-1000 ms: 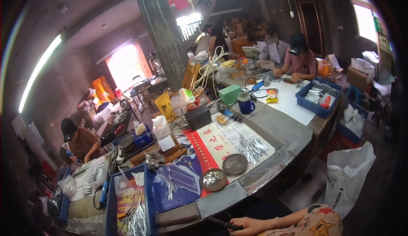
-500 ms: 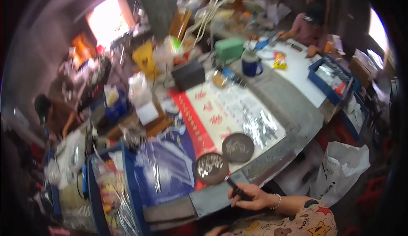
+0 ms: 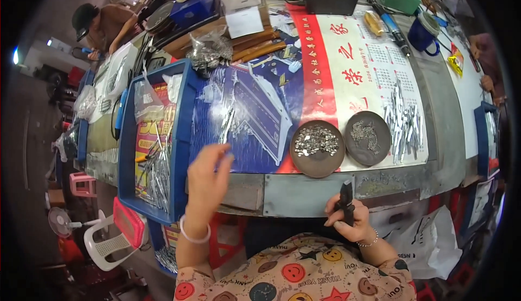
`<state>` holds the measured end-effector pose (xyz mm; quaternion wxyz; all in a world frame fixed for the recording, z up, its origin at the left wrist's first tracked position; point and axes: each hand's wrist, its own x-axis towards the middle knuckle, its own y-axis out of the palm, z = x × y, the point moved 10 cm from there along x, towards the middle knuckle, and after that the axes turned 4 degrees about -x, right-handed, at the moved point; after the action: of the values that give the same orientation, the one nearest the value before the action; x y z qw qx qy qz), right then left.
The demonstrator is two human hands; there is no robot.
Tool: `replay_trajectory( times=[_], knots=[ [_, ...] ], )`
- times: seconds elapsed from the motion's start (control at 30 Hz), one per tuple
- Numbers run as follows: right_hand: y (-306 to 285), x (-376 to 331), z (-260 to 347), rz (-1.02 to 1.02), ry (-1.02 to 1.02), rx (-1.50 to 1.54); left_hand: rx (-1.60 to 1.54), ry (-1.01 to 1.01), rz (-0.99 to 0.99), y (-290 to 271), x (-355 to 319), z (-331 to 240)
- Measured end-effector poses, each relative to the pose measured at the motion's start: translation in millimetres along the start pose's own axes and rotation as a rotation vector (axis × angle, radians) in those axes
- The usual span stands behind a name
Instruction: Manually assembling or processing small metal hardware components using pliers at a workbench.
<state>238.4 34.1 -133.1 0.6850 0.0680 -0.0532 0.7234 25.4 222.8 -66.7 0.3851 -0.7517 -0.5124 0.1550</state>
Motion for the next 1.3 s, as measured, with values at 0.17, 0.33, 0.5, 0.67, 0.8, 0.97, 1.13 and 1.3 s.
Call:
replay_trajectory(
  times=[0.17, 0.33, 0.5, 0.67, 0.8, 0.97, 1.13, 1.3],
  knots=[
    [3, 5, 18, 0.06, -0.112, 0.008, 0.202, -0.092, -0.038, 4, 53, 64],
    [-3, -6, 8, 0.027, -0.021, 0.102, 0.345, -0.013, 0.036, 34, 69, 79],
    [5, -12, 9, 0.079, -0.175, -0.016, 0.442, 0.076, -0.002, 42, 67, 85],
    [5, -14, 22, 0.049, -0.246, -0.038, 0.529, 0.034, 0.003, 44, 73, 89],
    [-6, -12, 51, -0.134, -0.302, -0.09, 0.527, -0.027, 0.066, 21, 58, 29],
    [2, -10, 50, -0.07, -0.251, -0.098, -0.149, -0.133, -0.088, -25, 4, 27],
    [7, -12, 48, -0.026, -0.291, -0.097, -1.117, -0.411, 0.038, 8, -66, -2],
    [12, -8, 43, -0.001, -0.257, -0.172, -1.319, -0.664, 0.043, 38, -114, -19]
  ],
)
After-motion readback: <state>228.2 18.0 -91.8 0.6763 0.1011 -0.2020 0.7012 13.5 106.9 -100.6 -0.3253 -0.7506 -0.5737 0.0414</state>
